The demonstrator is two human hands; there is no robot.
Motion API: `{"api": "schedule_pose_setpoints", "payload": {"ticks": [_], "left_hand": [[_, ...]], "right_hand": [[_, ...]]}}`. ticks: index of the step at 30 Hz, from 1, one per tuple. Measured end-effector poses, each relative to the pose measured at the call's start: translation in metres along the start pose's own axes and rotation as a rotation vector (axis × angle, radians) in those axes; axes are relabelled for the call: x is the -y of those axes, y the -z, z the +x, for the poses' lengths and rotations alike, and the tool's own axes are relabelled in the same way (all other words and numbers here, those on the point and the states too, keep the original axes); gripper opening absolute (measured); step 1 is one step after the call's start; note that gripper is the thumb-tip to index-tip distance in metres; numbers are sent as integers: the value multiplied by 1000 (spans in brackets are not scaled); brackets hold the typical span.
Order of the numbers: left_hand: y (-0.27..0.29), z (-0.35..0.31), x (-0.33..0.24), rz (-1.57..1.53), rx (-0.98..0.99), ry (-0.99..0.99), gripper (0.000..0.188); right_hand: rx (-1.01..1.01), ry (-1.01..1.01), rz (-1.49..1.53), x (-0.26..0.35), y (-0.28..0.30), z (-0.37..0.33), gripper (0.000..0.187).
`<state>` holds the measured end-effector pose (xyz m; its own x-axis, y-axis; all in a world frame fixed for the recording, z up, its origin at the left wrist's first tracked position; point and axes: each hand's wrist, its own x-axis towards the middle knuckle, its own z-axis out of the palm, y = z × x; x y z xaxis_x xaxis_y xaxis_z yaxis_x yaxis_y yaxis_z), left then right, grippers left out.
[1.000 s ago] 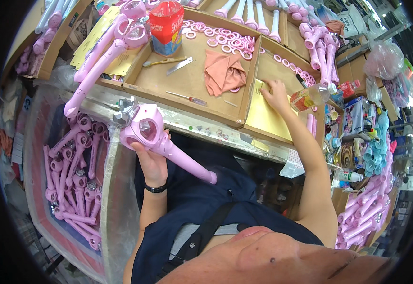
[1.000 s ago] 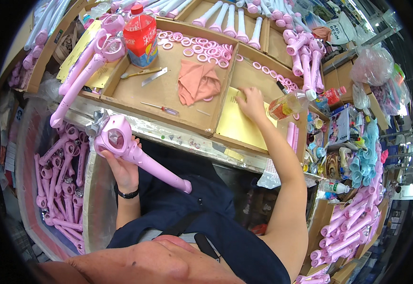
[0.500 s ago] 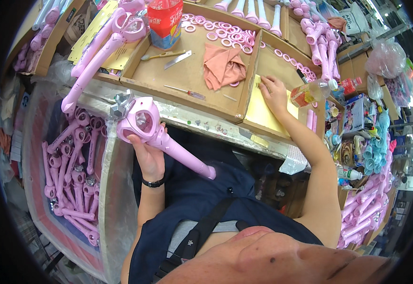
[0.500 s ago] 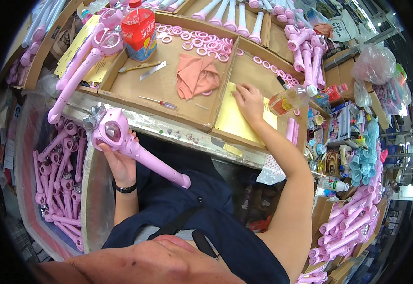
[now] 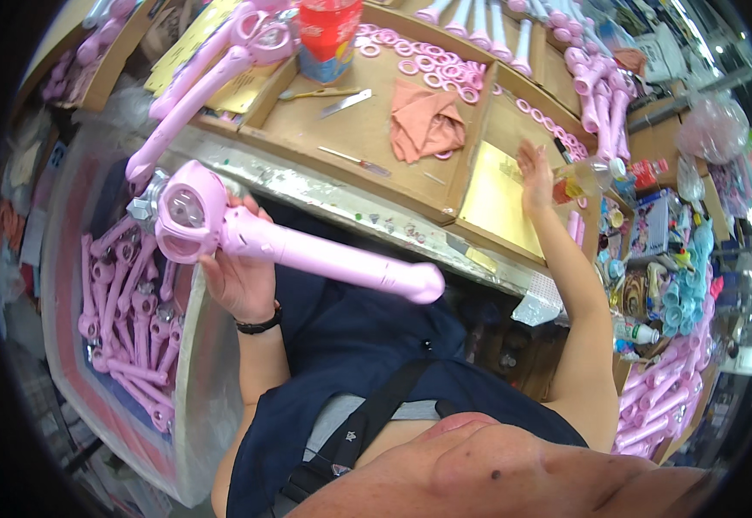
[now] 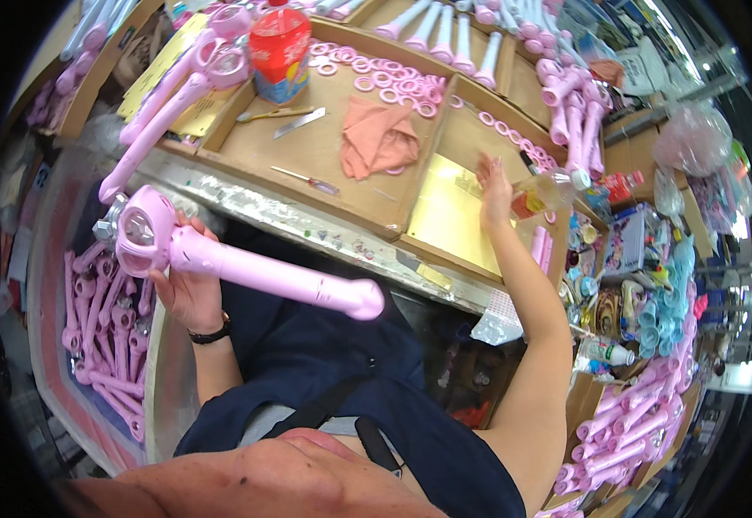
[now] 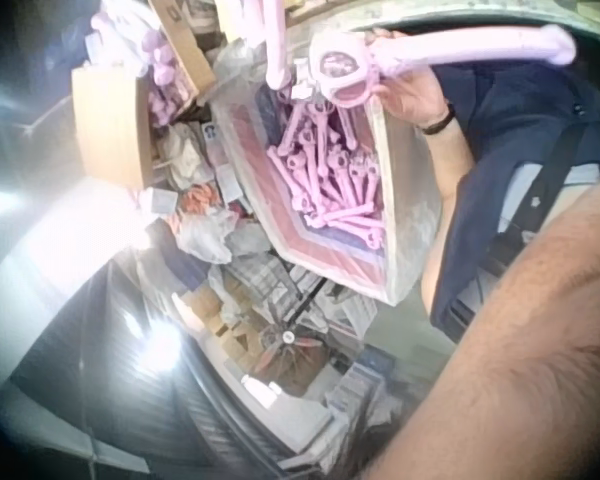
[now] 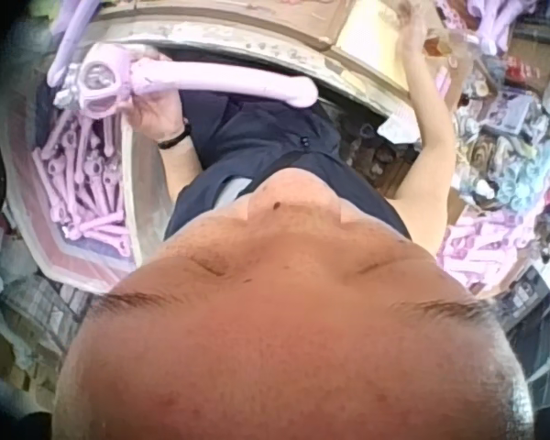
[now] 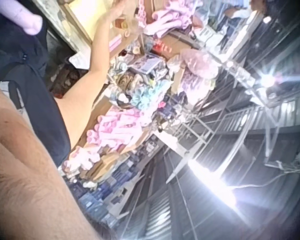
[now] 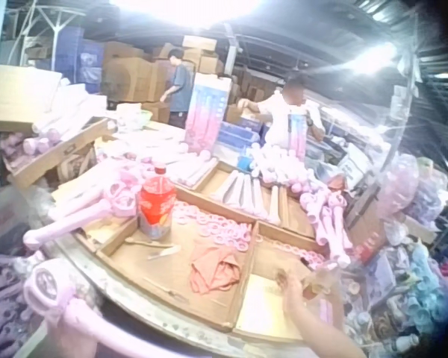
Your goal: The person assembles pink bubble wands by attaching a clear bubble head to a pink handle, wiping the wand with a cloth, and using a small metal tool to adjust the head. The person repeats this process for multiple wands, placing finished units on the table.
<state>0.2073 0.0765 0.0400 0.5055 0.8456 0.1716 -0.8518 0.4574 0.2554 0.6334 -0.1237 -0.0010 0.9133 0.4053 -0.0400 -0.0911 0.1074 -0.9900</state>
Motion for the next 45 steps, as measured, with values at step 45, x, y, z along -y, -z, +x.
{"api": "schedule_pose_setpoints", "payload": {"ticks": [45], "left_hand": [[-22,-36,21,-18,56,49,70]], "right_hand": [[340,137,241,50,-189,-224,15]]}}
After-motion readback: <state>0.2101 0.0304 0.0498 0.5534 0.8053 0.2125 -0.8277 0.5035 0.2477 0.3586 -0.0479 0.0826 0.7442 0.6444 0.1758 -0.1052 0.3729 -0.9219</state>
